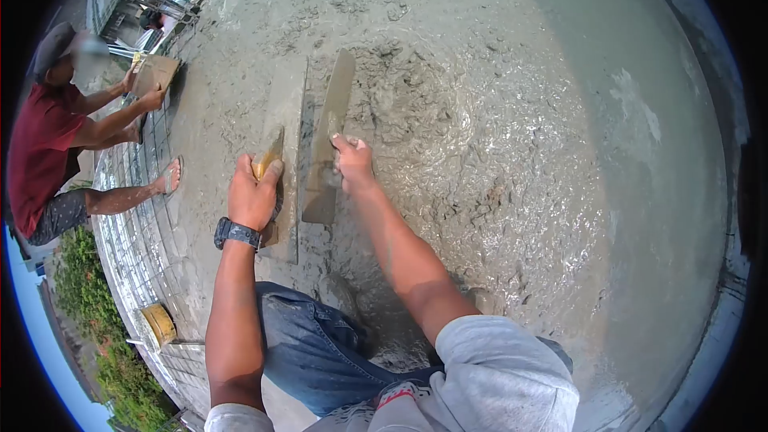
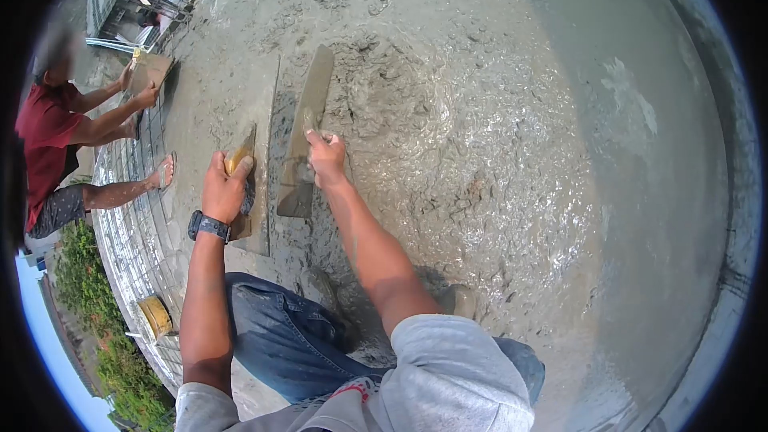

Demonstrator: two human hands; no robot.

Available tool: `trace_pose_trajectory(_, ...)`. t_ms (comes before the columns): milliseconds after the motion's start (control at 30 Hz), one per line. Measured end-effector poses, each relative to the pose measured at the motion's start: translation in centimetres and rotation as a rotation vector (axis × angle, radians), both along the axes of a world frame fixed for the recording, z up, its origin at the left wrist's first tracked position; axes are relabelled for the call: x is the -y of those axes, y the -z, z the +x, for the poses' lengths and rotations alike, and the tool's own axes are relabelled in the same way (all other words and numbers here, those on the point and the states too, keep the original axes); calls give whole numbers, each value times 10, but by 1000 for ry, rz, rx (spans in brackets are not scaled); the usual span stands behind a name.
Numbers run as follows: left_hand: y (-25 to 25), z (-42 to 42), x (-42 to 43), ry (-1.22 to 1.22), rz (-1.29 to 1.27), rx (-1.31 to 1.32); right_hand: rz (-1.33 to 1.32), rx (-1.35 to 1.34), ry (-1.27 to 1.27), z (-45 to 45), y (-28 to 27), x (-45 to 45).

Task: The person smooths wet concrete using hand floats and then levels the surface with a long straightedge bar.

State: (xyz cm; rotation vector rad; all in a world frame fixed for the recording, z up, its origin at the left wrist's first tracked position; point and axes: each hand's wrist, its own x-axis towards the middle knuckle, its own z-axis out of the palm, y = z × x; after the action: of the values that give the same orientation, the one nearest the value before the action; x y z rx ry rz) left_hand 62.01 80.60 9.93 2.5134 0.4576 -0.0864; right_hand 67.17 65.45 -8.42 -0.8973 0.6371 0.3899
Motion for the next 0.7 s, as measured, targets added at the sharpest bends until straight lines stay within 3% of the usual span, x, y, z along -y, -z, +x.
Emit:
trace_pose_trajectory(100,16,20,10,16,-6,5,-164,-16,37,2,32,74)
trace_pose_trajectory(200,27,20,19,46,-22,-30,-246,20,104,-21,21,133)
trace_pose_trajectory(433,8,8,8,117,-55,18,-106,99,703,-9,-7,127)
trace_pose_trajectory(533,-3,5,-2,0,-30,52,-1,237,39,10,-30,53)
trace_pose_trajectory(567,13,4,-16,8,-2,126,-1,240,-138,21,-5,13)
trace_pose_trajectory(633,8,4,-21,-8,-36,151,26,156,-322,33,0,-50)
trace_pose_trajectory(700,6,1,-23,-10,-31,152,-37,110,-376,52,42,-92)
